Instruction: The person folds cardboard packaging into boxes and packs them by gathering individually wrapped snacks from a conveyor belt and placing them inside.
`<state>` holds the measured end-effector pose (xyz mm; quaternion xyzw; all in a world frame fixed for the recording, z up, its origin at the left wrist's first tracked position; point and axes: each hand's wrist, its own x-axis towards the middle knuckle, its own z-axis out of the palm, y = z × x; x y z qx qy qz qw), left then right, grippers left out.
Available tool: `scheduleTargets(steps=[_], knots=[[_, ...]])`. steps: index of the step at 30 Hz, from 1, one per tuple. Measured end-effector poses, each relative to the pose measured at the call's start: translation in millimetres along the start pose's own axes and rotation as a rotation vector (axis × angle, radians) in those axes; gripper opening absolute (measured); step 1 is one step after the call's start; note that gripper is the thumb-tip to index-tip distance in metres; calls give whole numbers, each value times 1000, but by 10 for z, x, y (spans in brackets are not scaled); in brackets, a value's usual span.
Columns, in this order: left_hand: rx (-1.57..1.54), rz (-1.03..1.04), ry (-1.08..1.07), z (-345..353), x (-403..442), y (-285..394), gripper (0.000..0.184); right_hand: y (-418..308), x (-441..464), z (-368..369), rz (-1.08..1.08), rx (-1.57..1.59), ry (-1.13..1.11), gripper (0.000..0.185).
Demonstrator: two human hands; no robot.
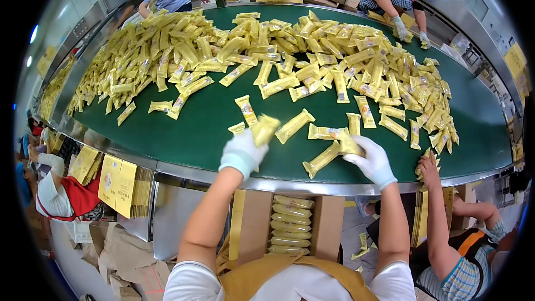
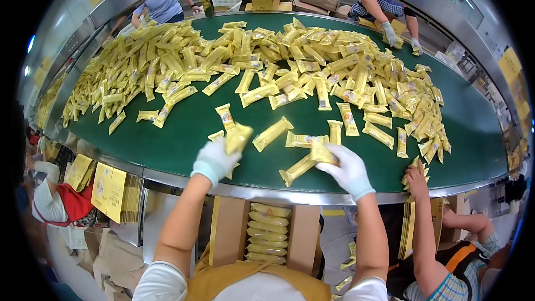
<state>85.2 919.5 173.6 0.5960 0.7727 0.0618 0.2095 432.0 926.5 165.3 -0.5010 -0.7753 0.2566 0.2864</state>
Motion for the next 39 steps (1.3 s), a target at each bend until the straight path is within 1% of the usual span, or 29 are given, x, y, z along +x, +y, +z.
scheduleTargets(steps=[1, 3, 4, 5, 6, 7, 8, 9, 10, 11, 13, 14, 17, 18, 21, 22, 25, 26, 28, 29, 30, 31, 33, 35, 36, 39], knots=[[-37, -91, 47, -110, 39, -12, 49, 38, 146, 105, -158, -88, -45, 54], [-29, -278, 87, -32, 291, -171, 49, 46, 379, 294, -314, -220, -251, 52], [-21, -334, 66, 70, 408, -227, 54, 141, 422, 439, -395, -244, -330, 50], [4, -336, 74, 146, 402, -227, 56, 234, 457, 585, -476, -270, -409, 48], [27, -335, 83, 236, 378, -195, 58, 322, 435, 715, -473, -353, -499, 47], [51, -334, 93, 275, 361, -161, 61, 328, 435, 714, -469, -390, -510, 47], [63, -360, 35, 264, 379, -142, 68, 339, 431, 712, -464, -426, -520, 46], [76, -332, 26, 277, 382, -147, 64, 351, 399, 719, -455, -460, -534, 46], [87, -304, 17, 293, 383, -166, 60, 249, 356, 687, -402, -539, -543, 39], [97, -276, 13, 302, 393, -186, 56, 217, 323, 650, -302, -559, -513, 37], [202, -153, 61, 342, 396, -286, 50, 208, 251, 585, -96, -599, -443, 33], [253, -90, 83, 387, 388, -355, 47, 290, 193, 584, -2, -625, -305, 33], [494, 160, 208, 591, 340, -614, 33, 685, -80, 636, -116, -682, -69, 38], [580, 268, 304, 708, 350, -751, 53, 780, -140, 680, -43, -629, -134, 51], [547, 398, 378, 611, 11, -608, 79, 374, -282, 559, -223, -609, -58, 68], [503, 331, 188, 578, 17, -557, 103, 391, -303, 574, -227, -636, -116, 83], [187, 75, -9, 400, 17, -412, 109, 407, -341, 537, -289, -682, -172, 84], [243, 136, 117, 496, 40, -471, 111, 401, -303, 502, -283, -682, -287, 88], [346, 252, 373, 780, 120, -629, 116, 277, -114, 412, -68, -588, -465, 90], [365, 234, 314, 753, 120, -600, 117, 222, 7, 363, 39, -537, -552, 91], [385, 215, 253, 718, 125, -568, 118, 306, 118, 363, 10, -465, -481, 87], [406, 195, 190, 682, 122, -545, 119, 307, 258, 344, 11, -397, -431, 80], [378, 155, 84, 621, 137, -537, 122, 278, 540, 323, 39, -193, -295, 78], [372, 136, 5, 555, 115, -519, 124, 454, 756, 434, -179, -210, -141, 79], [380, 139, -25, 523, 80, -497, 125, 551, 848, 506, -182, -331, -185, 82], [355, 163, -109, 453, 47, -525, 126, 393, 865, 583, -1, -340, -572, 87]])
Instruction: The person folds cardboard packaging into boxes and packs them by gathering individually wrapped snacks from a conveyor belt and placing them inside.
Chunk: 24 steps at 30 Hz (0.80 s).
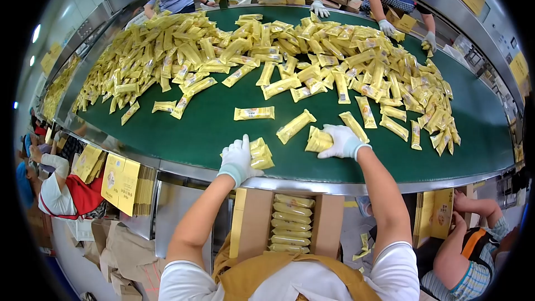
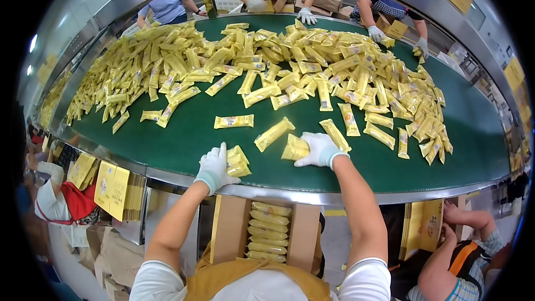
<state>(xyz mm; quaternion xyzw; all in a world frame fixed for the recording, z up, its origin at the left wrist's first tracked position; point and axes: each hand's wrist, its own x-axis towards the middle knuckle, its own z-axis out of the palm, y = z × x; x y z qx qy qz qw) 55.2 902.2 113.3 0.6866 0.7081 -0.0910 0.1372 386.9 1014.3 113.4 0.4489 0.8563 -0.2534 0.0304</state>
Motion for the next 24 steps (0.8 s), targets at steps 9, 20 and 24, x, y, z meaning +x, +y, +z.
scheduleTargets(steps=[9, 20, 24], knots=[[-251, 415, 235, -592, 707, -272, 103, -324, -389, 515, 97, -156, 265, 93], [127, 384, -9, -273, 1003, -159, 108, -568, -36, -127, -246, -192, 155, 86], [18, 371, -26, -388, 811, -204, 100, -750, 551, -281, -325, -359, -70, 96]])
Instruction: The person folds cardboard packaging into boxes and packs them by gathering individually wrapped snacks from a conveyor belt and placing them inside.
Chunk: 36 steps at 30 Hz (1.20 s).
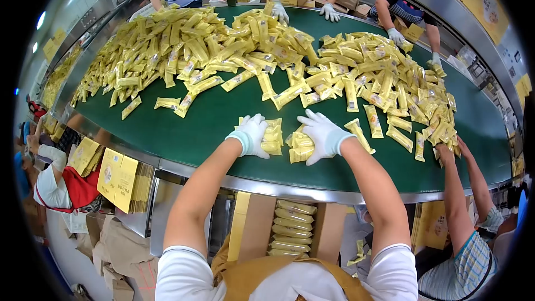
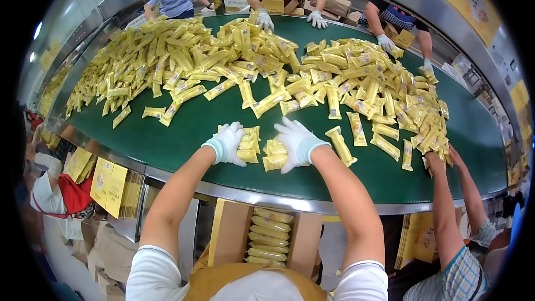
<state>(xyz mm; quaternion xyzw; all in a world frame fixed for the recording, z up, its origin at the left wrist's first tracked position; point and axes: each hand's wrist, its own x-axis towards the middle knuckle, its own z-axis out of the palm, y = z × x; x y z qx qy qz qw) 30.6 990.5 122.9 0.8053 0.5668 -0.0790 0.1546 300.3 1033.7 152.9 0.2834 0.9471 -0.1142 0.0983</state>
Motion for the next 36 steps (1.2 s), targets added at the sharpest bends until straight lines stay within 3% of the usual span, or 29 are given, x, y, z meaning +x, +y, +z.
scheduleTargets(steps=[3, 6, 14, 18, 19, 22, 23, 25, 28, 30, 31, 34, 35, 36], knots=[[-8, -13, 6, -24, -86, 37, 98, 33, 163, 229, -55, -28, -92, 91], [67, 22, 103, 82, -83, 5, 97, -188, -32, 81, 154, 172, -227, 86], [70, 8, 183, 194, -194, 128, 92, -466, -761, 627, 212, 58, 347, 69], [36, -84, 197, 245, -289, 219, 99, -556, -942, 780, 237, -32, 518, 90], [32, -113, 180, 245, -314, 240, 103, -560, -955, 791, 250, -35, 477, 106], [7, -190, 241, 265, -326, 293, 119, -621, -923, 839, 469, 43, 374, 116], [28, -211, 251, 295, -305, 289, 122, -592, -900, 900, 438, -52, 412, 122], [70, -250, 277, 344, -253, 295, 129, -566, -860, 874, 476, 29, 329, 121], [11, -307, 147, 276, -255, 321, 127, -582, -811, 764, 575, 87, 186, 122], [-51, -369, 207, 289, -325, 341, 128, -573, -804, 720, 642, 121, 161, 123], [-83, -397, 236, 321, -360, 345, 128, -611, -826, 568, 732, 254, 102, 120], [-281, -428, 408, 467, -511, 203, 128, -525, -1085, 583, 555, 1073, 476, 115], [-350, -398, 503, 526, -579, 142, 127, -729, -1216, 248, 508, 1370, 464, 108], [-539, -315, 600, 684, -617, -1, 121, -807, -1294, 174, 430, 1248, 534, 109]])
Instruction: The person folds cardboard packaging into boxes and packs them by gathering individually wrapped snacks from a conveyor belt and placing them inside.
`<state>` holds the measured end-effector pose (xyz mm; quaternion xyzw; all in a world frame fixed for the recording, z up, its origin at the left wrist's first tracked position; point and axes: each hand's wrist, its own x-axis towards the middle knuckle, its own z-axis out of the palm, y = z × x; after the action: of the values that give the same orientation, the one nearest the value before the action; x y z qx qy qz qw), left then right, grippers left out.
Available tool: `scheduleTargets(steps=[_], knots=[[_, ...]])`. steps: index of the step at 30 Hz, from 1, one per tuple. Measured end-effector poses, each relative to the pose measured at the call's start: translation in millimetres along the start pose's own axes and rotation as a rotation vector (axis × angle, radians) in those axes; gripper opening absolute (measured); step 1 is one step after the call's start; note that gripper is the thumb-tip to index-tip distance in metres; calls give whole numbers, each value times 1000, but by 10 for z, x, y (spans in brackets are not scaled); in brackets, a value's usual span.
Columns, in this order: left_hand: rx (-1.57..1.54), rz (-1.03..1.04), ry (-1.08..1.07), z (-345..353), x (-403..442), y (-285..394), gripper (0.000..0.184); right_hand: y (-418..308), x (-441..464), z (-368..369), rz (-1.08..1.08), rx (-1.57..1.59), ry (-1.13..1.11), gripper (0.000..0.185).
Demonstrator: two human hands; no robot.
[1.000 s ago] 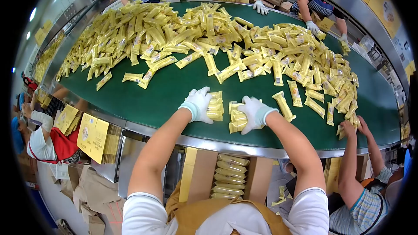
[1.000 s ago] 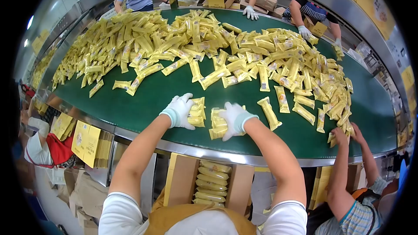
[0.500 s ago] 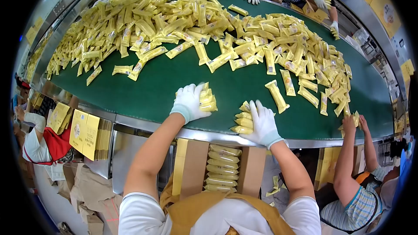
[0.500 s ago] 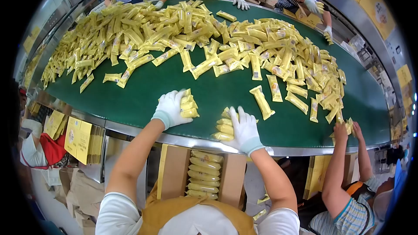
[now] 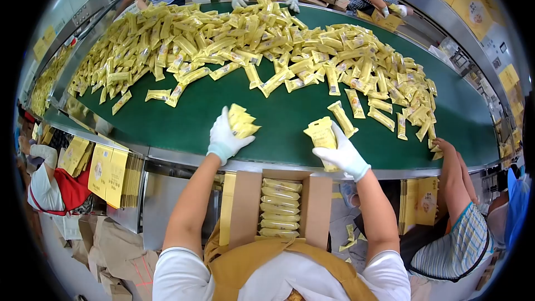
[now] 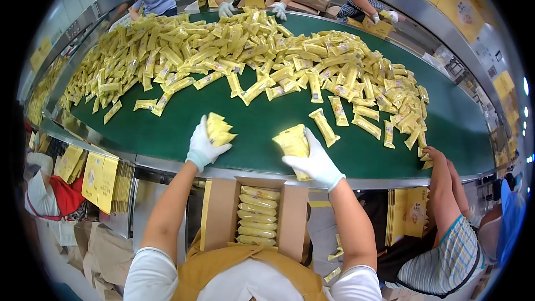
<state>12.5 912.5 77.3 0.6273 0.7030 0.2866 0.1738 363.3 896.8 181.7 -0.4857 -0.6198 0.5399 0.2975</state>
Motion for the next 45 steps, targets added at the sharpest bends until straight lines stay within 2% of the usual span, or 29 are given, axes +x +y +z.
scheduleTargets(steps=[1, 2, 3, 4, 6, 8, 10, 11, 12, 14, 15, 17, 19, 20, 21, 24, 25, 28, 29, 32, 33, 36, 37, 38, 40, 42, 43, 44, 45], knots=[[-213, 40, 44, 68, -23, -268, 115, -29, -106, 18, -126, -82, 18, 110], [-425, 80, 87, -20, -65, -231, 109, -158, -209, 59, -253, -163, 35, 111], [-952, -175, -147, -138, -150, -212, 82, -330, -346, 70, -341, -440, 16, 109], [-1331, -271, -320, -222, -242, -402, 64, -613, -499, 138, -426, -717, -6, 107], [-1606, -61, -260, -487, -565, 64, 70, -896, -739, 438, -526, -1058, -72, 102], [-1726, 29, -350, -716, -841, 535, 93, -911, -847, 776, -430, -1372, -403, 96], [-1685, 80, -495, -801, -973, 866, 105, -499, -926, 1178, -518, -1625, -480, 86], [-1615, 107, -553, -743, -1019, 939, 95, -298, -935, 1308, -616, -1630, -461, 78], [-1545, 132, -615, -702, -1075, 969, 86, -234, -920, 1411, -521, -1577, -607, 72], [-1327, 160, -682, -469, -1156, 884, 76, -468, -785, 1524, -147, -1466, -1048, 63], [-1218, 181, -715, -353, -1196, 842, 71, -329, -803, 1559, -122, -1407, -1029, 59], [-1044, 426, -683, -610, -1326, 1236, 105, 243, -858, 1701, -71, -1286, -996, 51], [-445, 669, -496, -451, -1336, 1134, 115, 699, -956, 1754, -27, -760, -779, 52], [-146, 773, -385, -404, -1334, 1123, 121, 753, -954, 1765, -13, -749, -740, 53], [-71, 837, -345, -359, -1345, 1139, 100, 804, -953, 1776, 1, -738, -701, 54], [268, 861, -195, -107, -1518, 1070, 91, 625, -1080, 1648, -136, -993, -850, 52], [410, 838, -156, -22, -1572, 1061, 78, 539, -1120, 1625, -151, -1063, -868, 50], [567, 733, -236, 183, -1595, 1094, 67, 281, -1145, 1735, -51, -1212, -788, 44], [584, 687, -366, 243, -1571, 1072, 76, 293, -1126, 1797, -14, -1263, -792, 45], [636, 632, -652, 367, -1497, 1025, 86, 377, -982, 1992, 26, -1416, -821, 41], [671, 626, -829, 402, -1389, 1025, 91, 486, -880, 2151, 53, -1513, -931, 38], [853, 616, -1082, 214, -1242, 1331, 92, 946, -909, 2036, -339, -1276, -708, 39], [780, 604, -1164, 211, -1172, 1284, 95, 435, -848, 1691, -292, -1179, -808, 45], [705, 644, -1253, 140, -1059, 1249, 90, -10, -685, 1348, -203, -1033, -1021, 47], [554, 723, -1421, -165, -733, 1222, 80, -105, -423, 736, -180, -473, -1095, 48], [-61, 516, -1740, -715, -121, 1320, 59, -3, -241, -47, -132, -173, -685, 41], [-304, 398, -1811, -868, 173, 1219, 55, 49, -152, -438, -149, -22, -492, 37], [-554, 272, -1863, -1005, 418, 1104, 51, 336, -31, -752, -191, -116, -121, 37], [-688, 232, -1624, -1054, 637, 934, 56, 613, 89, -1061, -182, -205, 251, 36]])
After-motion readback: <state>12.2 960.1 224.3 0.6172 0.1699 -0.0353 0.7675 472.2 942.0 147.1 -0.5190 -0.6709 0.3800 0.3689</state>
